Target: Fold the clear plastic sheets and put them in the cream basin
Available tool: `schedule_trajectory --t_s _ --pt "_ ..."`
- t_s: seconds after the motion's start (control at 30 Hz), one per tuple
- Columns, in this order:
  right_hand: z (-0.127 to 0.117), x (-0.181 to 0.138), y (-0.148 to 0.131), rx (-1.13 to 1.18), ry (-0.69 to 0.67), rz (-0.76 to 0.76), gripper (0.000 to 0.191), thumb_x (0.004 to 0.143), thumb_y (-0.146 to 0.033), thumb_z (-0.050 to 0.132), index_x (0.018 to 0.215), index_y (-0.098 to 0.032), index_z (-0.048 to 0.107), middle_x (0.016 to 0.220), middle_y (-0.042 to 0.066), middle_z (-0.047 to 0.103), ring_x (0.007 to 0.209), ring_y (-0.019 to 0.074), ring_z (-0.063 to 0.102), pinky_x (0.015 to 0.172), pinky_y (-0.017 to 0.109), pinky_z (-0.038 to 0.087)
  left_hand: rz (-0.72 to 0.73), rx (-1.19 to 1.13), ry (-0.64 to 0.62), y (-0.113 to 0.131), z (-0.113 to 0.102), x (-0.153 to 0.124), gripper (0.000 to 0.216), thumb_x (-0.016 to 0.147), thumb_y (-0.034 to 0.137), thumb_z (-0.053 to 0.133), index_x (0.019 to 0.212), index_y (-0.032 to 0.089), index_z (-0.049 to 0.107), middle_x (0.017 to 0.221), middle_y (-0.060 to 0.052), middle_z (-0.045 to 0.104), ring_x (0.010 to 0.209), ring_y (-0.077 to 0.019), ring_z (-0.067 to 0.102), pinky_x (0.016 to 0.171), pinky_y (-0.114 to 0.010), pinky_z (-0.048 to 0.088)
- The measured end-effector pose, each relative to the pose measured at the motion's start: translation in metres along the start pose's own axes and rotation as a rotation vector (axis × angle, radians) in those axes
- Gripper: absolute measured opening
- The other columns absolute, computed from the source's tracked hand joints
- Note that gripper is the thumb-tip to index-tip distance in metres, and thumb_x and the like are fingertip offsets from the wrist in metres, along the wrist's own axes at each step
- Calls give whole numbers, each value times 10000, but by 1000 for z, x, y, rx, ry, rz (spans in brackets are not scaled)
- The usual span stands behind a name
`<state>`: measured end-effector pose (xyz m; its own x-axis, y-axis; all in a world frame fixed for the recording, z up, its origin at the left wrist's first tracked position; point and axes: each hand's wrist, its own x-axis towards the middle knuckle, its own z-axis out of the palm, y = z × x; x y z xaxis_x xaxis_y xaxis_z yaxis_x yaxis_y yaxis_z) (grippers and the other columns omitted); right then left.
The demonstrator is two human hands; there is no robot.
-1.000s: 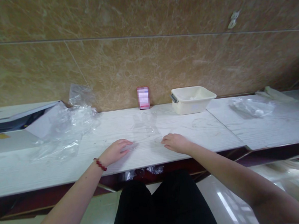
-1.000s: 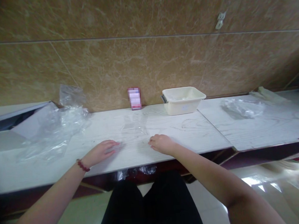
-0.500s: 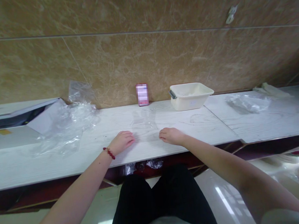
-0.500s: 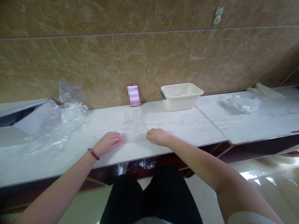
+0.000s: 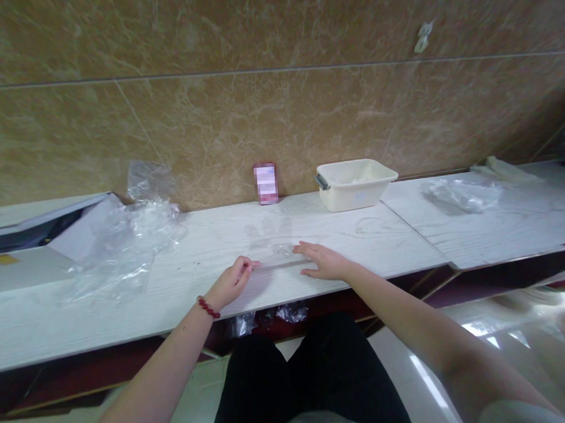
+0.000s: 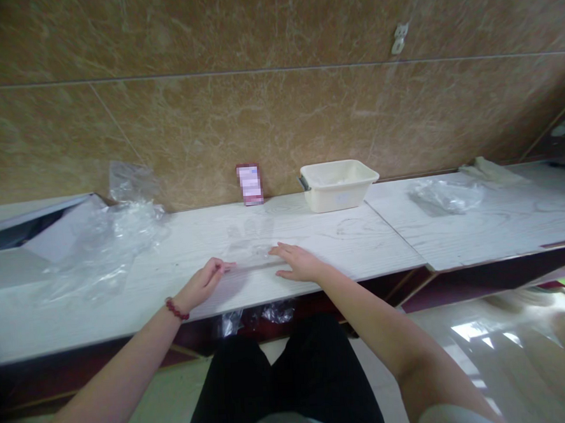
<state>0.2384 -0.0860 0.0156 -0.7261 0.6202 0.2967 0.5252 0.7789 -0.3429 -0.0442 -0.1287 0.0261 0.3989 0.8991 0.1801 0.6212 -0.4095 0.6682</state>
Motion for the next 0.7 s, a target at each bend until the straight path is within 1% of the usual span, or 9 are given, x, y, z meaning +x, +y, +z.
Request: schedule_trajectory --t_s 0.07,0.13,0.23,0.33,0.4,0.43,0.5,0.6,0.7 --pt "4 5 4 25 -32 10 434 765 -267 462 1187 -191 397 1225 73 439 1195 159 295 949 333 292 17 -47 8 0 3 -3 167 819 331 333 905 196 382 1051 -86 567 984 -159 517 833 -337 407" --pt "9 10 8 56 -69 8 348 784 -214 422 1129 -190 467 1187 64 481 1172 145 335 946 317 299 39 -57 18 -3 6 -5 226 777 332 418 950 191 380 1066 -87 552 994 -161 511 842 -341 406" --pt "14 15 11 77 -110 -13 290 805 -189 377 1047 -191 538 1121 48 538 1107 132 416 942 308 304 38 58 38 -9 9 -1 353 701 302 515 1019 183 415 1084 -88 525 948 -177 530 820 -355 424" --pt "14 17 8 50 -116 -33 289 812 -193 370 1047 -198 536 1089 33 560 1032 125 478 959 324 276 94 215 52 -16 6 6 181 690 239 506 860 181 522 1050 -77 537 970 -190 505 862 -367 390" --pt "10 16 2 22 -111 -30 286 807 -186 374 1041 -196 538 1061 32 576 983 123 506 960 326 271 150 256 55 -17 3 10 78 688 206 491 748 179 532 1047 -72 540 1024 -196 465 907 -367 343" --pt "7 15 -2 9 -107 -23 282 805 -182 374 1031 -189 543 1046 36 583 969 125 513 951 322 281 160 245 49 -17 2 10 66 691 195 479 736 179 523 1050 -70 539 1029 -192 461 910 -362 338" --pt "1 12 -11 -1 -94 7 274 800 -180 377 1008 -171 554 1020 50 593 948 133 521 904 301 328 142 176 27 -12 -1 7 77 709 192 450 768 179 497 1033 -63 549 993 -176 485 873 -340 367" --pt "-6 8 -24 49 -82 100 246 795 -201 386 948 -165 575 903 45 625 829 127 557 760 247 403 83 66 -15 0 -2 -2 92 747 229 416 802 179 469 901 -43 586 858 -153 539 773 -299 417" --pt "-5 10 -30 107 -6 211 254 814 -250 356 823 -168 596 767 26 622 718 106 554 678 215 403 24 8 -8 12 -1 -5 135 766 288 403 795 177 473 790 -27 592 764 -144 546 724 -278 423"
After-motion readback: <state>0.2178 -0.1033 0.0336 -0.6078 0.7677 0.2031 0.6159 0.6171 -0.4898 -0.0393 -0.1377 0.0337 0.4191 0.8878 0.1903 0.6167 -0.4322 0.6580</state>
